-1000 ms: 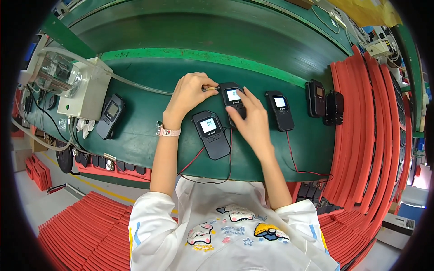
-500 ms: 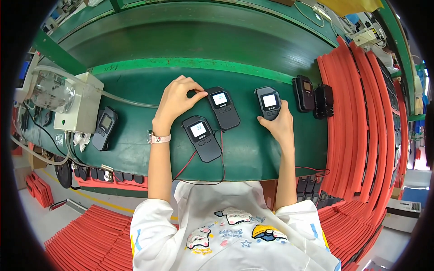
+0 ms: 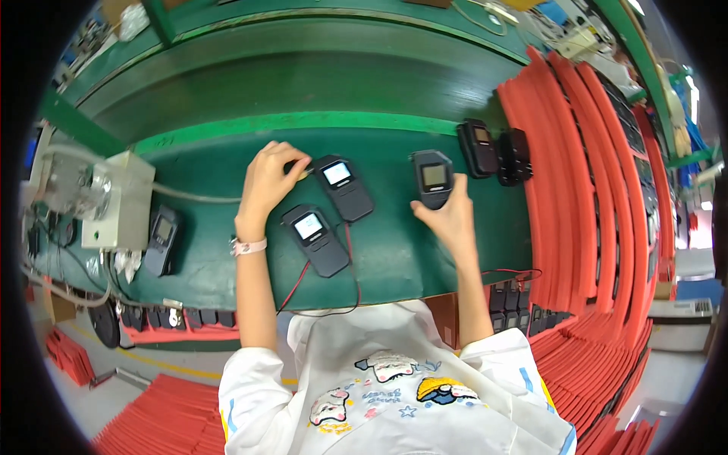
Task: Assembling and testing handheld electronic devices at a production line station.
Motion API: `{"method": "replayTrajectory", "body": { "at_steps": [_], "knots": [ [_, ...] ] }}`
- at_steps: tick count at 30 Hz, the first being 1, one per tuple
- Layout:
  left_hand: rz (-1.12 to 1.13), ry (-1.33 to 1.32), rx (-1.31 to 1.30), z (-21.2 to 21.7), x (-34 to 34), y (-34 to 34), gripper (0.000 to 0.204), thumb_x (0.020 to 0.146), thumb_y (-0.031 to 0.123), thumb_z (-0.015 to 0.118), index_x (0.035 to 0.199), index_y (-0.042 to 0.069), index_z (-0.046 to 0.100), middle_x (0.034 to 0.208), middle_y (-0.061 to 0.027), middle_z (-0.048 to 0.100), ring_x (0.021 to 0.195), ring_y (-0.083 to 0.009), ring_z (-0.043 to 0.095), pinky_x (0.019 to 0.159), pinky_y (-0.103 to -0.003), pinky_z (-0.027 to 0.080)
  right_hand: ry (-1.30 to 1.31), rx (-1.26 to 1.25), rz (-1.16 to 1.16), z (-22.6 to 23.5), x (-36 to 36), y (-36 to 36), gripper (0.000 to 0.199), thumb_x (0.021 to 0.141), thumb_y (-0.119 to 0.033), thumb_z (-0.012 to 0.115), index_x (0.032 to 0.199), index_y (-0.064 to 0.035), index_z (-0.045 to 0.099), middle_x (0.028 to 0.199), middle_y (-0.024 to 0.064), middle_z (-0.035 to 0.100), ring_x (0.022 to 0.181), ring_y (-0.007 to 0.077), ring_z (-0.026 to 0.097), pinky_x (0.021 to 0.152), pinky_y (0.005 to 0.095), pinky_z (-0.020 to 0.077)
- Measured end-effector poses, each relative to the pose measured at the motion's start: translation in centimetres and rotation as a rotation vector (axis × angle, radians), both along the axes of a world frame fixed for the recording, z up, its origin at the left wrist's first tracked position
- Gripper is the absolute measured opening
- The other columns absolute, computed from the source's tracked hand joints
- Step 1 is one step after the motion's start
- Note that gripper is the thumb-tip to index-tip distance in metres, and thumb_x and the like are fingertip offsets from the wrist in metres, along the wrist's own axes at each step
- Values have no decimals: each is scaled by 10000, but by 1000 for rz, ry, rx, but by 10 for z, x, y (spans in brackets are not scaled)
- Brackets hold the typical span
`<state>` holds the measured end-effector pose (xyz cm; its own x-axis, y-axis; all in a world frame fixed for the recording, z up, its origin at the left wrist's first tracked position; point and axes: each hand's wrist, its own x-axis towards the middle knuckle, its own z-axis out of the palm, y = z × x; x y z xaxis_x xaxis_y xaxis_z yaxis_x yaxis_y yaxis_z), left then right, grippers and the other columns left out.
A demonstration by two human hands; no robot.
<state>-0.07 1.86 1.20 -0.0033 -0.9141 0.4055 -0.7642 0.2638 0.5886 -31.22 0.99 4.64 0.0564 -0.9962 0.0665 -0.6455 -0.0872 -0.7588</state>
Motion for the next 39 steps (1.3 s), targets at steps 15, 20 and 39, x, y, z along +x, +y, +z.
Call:
{"method": "replayTrajectory", "body": {
  "at_steps": [15, 20, 39],
  "knots": [
    [3, 30, 10, 6, 1, 4, 145, 878, 103, 644, 850, -34, 685, 822, -125, 651, 781, -275, 573, 715, -356, 445, 556, -690, -811, 224, -284, 77, 648, 850, -183, 644, 1444, -46, 422, 1111, 132, 605, 846, 227, 589, 784, 339, 484],
    [6, 15, 3, 5, 0, 3, 125, 863, 107, 664, 851, -14, 691, 819, -102, 650, 781, -272, 574, 710, -358, 456, 635, 105, -1083, 265, -483, 50, 571, 858, -368, 570, 1262, 35, 552, 953, 189, 639, 818, 280, 628, 799, 389, 506],
    [-405, -152, 0, 58, -255, -126, 464, 820, 316, 712, 1221, 117, 592, 1130, -143, 593, 1071, -362, 580, 870, -454, 502, 332, -165, 201, 12, -47, 32, 489, 850, -214, 713, 1258, -13, 534, 1137, 224, 596, 913, 382, 622, 749, 415, 529]
  ]
}}
